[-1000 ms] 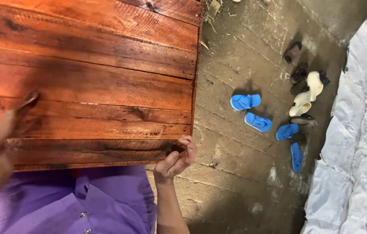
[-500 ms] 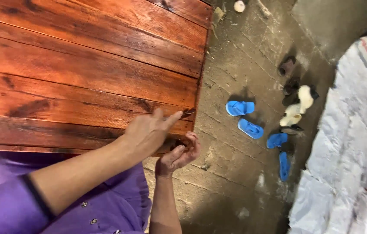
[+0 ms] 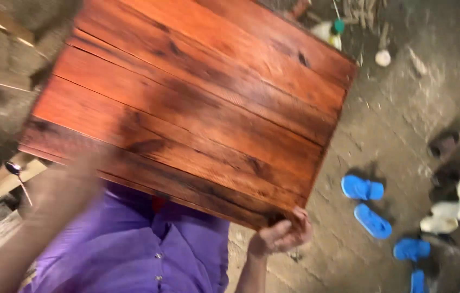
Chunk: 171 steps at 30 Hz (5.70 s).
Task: Applying wood stain to a wooden panel by rubbing it in with a cloth to ensure even coverage.
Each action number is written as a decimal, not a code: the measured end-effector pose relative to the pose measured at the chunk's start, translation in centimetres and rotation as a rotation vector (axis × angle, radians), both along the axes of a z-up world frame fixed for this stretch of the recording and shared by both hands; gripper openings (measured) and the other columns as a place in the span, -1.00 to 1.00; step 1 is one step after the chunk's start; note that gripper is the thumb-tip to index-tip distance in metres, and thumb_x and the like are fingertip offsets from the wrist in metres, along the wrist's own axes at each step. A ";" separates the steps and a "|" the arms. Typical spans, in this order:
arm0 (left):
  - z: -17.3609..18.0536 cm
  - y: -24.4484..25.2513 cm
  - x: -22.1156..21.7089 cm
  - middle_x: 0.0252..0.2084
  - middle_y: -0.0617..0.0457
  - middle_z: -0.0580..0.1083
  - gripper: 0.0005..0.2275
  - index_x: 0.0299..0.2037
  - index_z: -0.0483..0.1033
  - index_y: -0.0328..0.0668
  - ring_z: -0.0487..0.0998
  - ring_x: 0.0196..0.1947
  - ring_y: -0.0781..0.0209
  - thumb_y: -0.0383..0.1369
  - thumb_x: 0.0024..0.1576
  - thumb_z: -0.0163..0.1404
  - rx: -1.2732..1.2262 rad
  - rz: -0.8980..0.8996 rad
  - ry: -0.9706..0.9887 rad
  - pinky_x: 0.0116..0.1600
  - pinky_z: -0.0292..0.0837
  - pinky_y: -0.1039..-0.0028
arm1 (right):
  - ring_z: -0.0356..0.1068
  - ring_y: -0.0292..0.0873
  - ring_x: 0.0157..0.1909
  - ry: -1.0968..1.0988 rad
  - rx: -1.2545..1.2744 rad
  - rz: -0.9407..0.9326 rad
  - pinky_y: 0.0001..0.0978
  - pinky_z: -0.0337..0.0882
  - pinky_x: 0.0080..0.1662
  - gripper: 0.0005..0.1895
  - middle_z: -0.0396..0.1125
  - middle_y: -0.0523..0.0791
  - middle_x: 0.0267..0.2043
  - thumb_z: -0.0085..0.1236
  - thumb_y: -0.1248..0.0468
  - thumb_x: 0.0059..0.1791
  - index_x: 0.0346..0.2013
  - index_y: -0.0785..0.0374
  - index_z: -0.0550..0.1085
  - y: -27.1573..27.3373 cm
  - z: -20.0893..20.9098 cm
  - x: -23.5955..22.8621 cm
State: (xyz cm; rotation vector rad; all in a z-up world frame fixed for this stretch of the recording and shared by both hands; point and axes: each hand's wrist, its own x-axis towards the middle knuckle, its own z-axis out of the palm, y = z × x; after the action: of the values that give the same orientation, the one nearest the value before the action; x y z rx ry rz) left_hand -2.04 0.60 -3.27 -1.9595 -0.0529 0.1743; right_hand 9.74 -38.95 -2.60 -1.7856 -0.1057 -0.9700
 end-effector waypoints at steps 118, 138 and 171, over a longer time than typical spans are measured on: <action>14.9 10.2 18.1 -0.04 -0.38 0.55 -0.30 0.56 -0.02 0.43 0.62 -0.14 -0.49 -0.50 0.17 -0.29 -1.380 0.743 -0.251 -0.14 0.52 -0.16 | 0.36 -0.07 -0.20 0.344 -0.285 0.005 -0.23 0.41 -0.03 -0.66 0.30 0.03 -0.24 -0.28 0.47 0.11 0.16 0.41 0.31 0.3 1.2 0.2; 12.4 12.8 18.1 -0.28 -0.32 0.55 -0.30 0.61 -0.05 0.43 0.57 -0.34 -0.18 -0.52 0.24 -0.31 -1.379 0.749 -0.193 -0.16 0.61 0.02 | 0.35 -0.10 -0.20 0.304 -0.252 0.049 -0.23 0.38 0.07 -0.65 0.29 -0.03 -0.31 -0.27 0.50 0.10 0.15 0.38 0.33 0.1 0.7 0.3; 10.5 5.4 12.5 0.01 -0.41 0.53 -0.41 0.54 0.03 0.21 0.63 -0.13 -0.52 -0.41 0.25 -0.27 -1.235 0.728 -0.347 -0.15 0.51 -0.18 | 0.33 -0.10 -0.32 0.203 -0.294 0.029 -0.26 0.40 -0.14 -0.73 0.30 -0.04 -0.32 -0.24 0.51 0.12 0.06 0.35 0.38 0.2 1.2 0.2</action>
State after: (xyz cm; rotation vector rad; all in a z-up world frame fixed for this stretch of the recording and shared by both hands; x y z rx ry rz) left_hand 10.44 5.99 7.20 -3.0898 -1.1224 0.3974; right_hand 9.97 -38.72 -1.43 -2.1370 -0.1518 -0.7767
